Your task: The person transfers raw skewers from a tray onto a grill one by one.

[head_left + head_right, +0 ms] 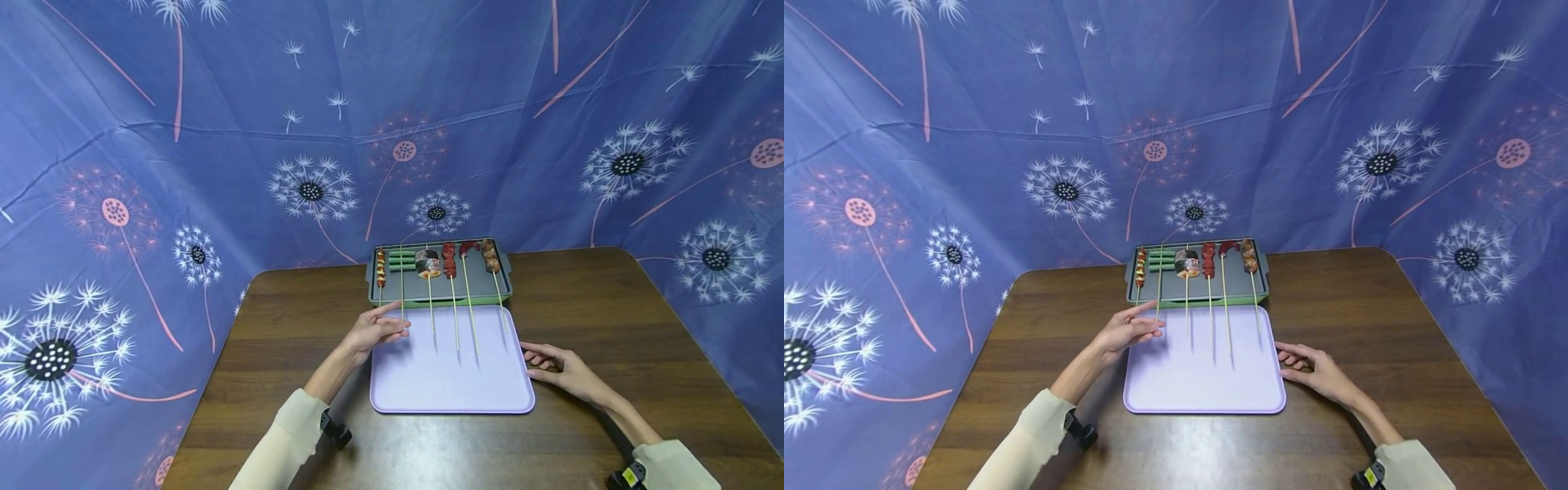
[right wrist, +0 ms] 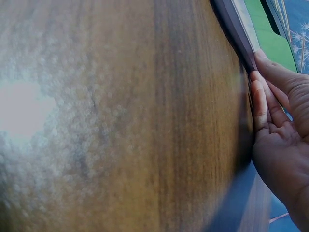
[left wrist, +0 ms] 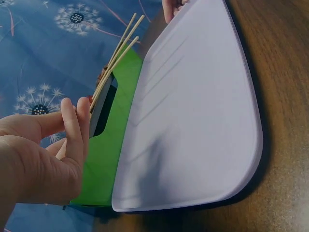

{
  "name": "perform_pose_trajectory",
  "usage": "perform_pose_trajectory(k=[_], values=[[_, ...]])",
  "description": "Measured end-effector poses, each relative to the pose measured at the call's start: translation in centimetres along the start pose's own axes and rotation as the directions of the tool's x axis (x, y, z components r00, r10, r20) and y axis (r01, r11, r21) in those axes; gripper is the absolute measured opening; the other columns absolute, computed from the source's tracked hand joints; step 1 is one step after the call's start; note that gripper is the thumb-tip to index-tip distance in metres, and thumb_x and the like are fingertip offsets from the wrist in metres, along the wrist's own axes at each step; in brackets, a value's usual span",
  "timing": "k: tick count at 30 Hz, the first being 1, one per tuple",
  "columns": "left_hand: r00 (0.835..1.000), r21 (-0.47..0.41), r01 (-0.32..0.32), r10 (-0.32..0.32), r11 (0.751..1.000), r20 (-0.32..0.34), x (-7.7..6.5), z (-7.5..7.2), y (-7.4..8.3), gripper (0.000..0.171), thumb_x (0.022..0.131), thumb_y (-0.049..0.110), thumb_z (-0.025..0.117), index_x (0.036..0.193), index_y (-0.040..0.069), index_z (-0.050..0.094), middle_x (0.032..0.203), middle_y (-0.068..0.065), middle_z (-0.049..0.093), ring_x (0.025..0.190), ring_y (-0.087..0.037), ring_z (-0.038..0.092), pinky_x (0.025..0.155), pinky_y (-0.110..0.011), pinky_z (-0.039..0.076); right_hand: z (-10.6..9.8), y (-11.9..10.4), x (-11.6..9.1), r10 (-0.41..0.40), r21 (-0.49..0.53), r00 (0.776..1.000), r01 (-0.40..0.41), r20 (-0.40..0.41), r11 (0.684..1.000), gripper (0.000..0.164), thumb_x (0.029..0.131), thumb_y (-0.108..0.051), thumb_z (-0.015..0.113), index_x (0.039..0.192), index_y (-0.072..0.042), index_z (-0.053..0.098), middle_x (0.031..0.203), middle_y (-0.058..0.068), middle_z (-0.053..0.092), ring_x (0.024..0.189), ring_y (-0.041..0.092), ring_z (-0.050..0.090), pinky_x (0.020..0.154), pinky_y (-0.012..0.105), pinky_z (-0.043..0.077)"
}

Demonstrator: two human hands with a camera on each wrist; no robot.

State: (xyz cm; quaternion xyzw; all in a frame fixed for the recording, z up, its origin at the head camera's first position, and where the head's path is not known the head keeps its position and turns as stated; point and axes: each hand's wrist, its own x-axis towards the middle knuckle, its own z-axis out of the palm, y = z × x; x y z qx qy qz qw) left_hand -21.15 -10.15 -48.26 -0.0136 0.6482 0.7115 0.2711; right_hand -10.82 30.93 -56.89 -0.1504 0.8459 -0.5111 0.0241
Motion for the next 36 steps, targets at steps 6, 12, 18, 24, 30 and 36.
perform_pose_trajectory(k=[6,12,18,24,30,36], values=[[1.000,0.006,0.005,-0.005,1.000,0.000,0.1,0.1,0.1,0.063,0.096,-0.007,0.062,0.154,0.008,0.044,0.109,-0.014,0.078,0.074,-0.007,0.075,0.069,-0.017,0.058,0.1,0.1,0.1,0.032,-0.002,0.999,-0.032,0.003,0.999,0.049,0.093,-0.010,0.074,0.137,0.006,0.059,0.110,0.012,0.070,0.091,0.002,0.062,0.076,0.017,0.050],[0.999,0.117,-0.033,0.033,0.993,0.002,0.0,0.0,0.1,0.063,0.096,-0.005,0.064,0.154,0.005,0.043,0.116,-0.023,0.074,0.072,-0.007,0.074,0.068,-0.020,0.059,0.0,-0.2,0.0,0.012,0.013,1.000,-0.012,-0.001,1.000,0.049,0.093,-0.009,0.073,0.137,0.007,0.059,0.109,0.012,0.070,0.091,0.003,0.062,0.075,0.017,0.050],[0.998,0.196,-0.069,0.067,0.978,0.020,-0.1,0.2,-0.2,0.064,0.096,-0.006,0.062,0.156,0.002,0.038,0.120,-0.031,0.069,0.073,-0.009,0.074,0.067,-0.021,0.059,0.1,-0.2,0.0,-0.026,0.018,1.000,0.026,-0.010,1.000,0.047,0.092,-0.005,0.073,0.135,0.009,0.059,0.108,0.011,0.070,0.091,0.003,0.062,0.075,0.017,0.050],[0.995,0.225,-0.097,0.088,0.969,0.048,-0.4,0.0,-0.6,0.065,0.096,-0.008,0.061,0.156,0.000,0.038,0.121,-0.036,0.066,0.074,-0.011,0.074,0.067,-0.022,0.059,0.2,0.0,-0.1,-0.008,0.002,1.000,0.008,0.002,1.000,0.048,0.094,-0.007,0.072,0.137,0.008,0.058,0.109,0.008,0.070,0.091,0.001,0.062,0.075,0.018,0.050],[0.991,0.250,-0.117,0.098,0.961,0.089,-1.3,-0.4,-0.9,0.066,0.095,-0.006,0.062,0.156,-0.002,0.036,0.120,-0.037,0.066,0.075,-0.013,0.075,0.068,-0.023,0.060,0.1,-0.1,0.0,0.010,0.001,1.000,-0.010,-0.006,1.000,0.048,0.093,-0.009,0.073,0.136,0.008,0.059,0.109,0.004,0.070,0.091,0.001,0.062,0.075,0.018,0.050],[0.983,0.274,-0.164,0.135,0.948,0.121,-2.6,-1.9,-1.4,0.064,0.096,0.001,0.065,0.154,-0.003,0.039,0.120,-0.038,0.066,0.081,-0.022,0.078,0.072,-0.030,0.062,0.3,0.2,0.0,-0.009,0.003,1.000,0.009,-0.010,1.000,0.048,0.093,-0.008,0.073,0.136,0.007,0.059,0.109,0.009,0.071,0.090,0.000,0.063,0.074,0.018,0.050]])
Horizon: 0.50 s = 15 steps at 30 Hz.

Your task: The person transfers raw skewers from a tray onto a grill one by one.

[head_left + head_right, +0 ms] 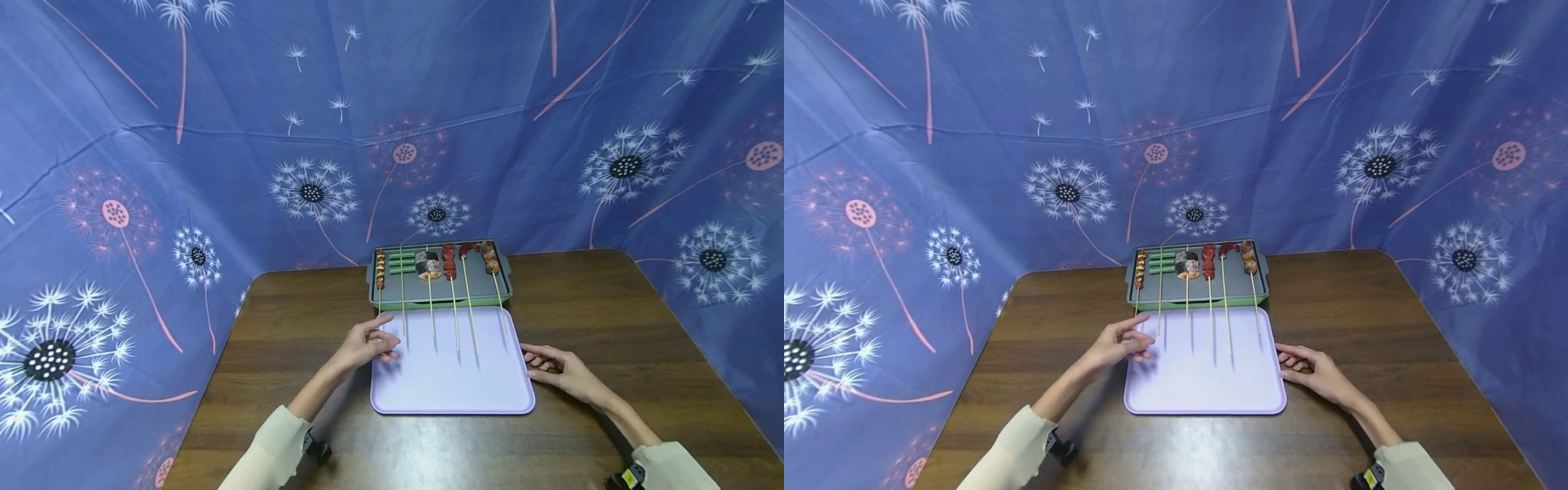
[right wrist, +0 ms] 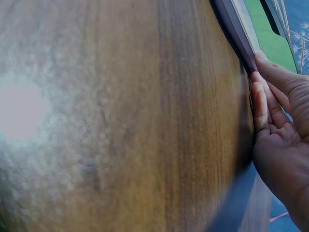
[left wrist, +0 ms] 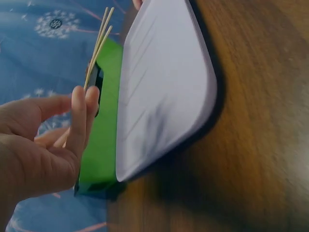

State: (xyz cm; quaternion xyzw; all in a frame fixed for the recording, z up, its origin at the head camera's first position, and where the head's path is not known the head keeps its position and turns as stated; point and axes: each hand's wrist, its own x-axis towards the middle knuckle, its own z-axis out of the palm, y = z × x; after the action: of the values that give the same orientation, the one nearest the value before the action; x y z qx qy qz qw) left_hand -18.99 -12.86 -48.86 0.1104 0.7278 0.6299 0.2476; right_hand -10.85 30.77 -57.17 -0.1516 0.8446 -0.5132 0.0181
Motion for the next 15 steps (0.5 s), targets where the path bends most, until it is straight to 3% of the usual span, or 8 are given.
perform_pose_trajectory(k=[6,9,12,15], values=[[0.989,0.053,-0.109,0.103,0.993,0.104,-1.7,-1.4,-1.2,0.056,0.098,0.007,0.065,0.150,-0.004,0.045,0.123,-0.040,0.063,0.083,-0.012,0.075,0.075,-0.042,0.062,-0.2,0.1,-0.1,-0.024,0.024,0.999,0.024,-0.026,0.999,0.050,0.091,-0.004,0.075,0.135,0.011,0.058,0.107,0.013,0.071,0.090,0.002,0.064,0.074,0.017,0.051],[0.978,0.046,-0.163,0.155,0.986,0.141,-2.5,-2.1,-2.1,0.057,0.099,0.006,0.064,0.150,-0.006,0.043,0.123,-0.041,0.062,0.084,-0.011,0.075,0.071,-0.038,0.061,-0.4,-0.1,-0.1,-0.015,0.038,0.999,0.017,-0.036,0.999,0.052,0.090,-0.003,0.075,0.137,0.012,0.056,0.108,0.016,0.071,0.090,0.002,0.066,0.075,0.017,0.052],[0.974,0.033,-0.187,0.181,0.982,0.136,-3.2,-2.7,-2.8,0.058,0.099,0.005,0.064,0.150,-0.010,0.040,0.123,-0.041,0.062,0.085,-0.010,0.075,0.068,-0.036,0.061,-0.6,-0.1,-0.1,-0.002,0.046,0.999,0.004,-0.043,0.999,0.054,0.092,-0.004,0.073,0.140,0.011,0.053,0.112,0.021,0.071,0.094,0.002,0.066,0.078,0.015,0.052],[0.974,0.036,-0.199,0.193,0.979,0.118,-3.9,-3.6,-3.4,0.058,0.100,0.005,0.063,0.150,-0.010,0.040,0.123,-0.042,0.062,0.087,-0.015,0.076,0.070,-0.046,0.061,-0.9,-0.1,-0.1,0.020,0.086,0.999,-0.016,-0.051,0.996,0.062,0.095,-0.004,0.070,0.148,0.011,0.043,0.123,0.021,0.069,0.104,-0.003,0.066,0.084,0.012,0.052]])
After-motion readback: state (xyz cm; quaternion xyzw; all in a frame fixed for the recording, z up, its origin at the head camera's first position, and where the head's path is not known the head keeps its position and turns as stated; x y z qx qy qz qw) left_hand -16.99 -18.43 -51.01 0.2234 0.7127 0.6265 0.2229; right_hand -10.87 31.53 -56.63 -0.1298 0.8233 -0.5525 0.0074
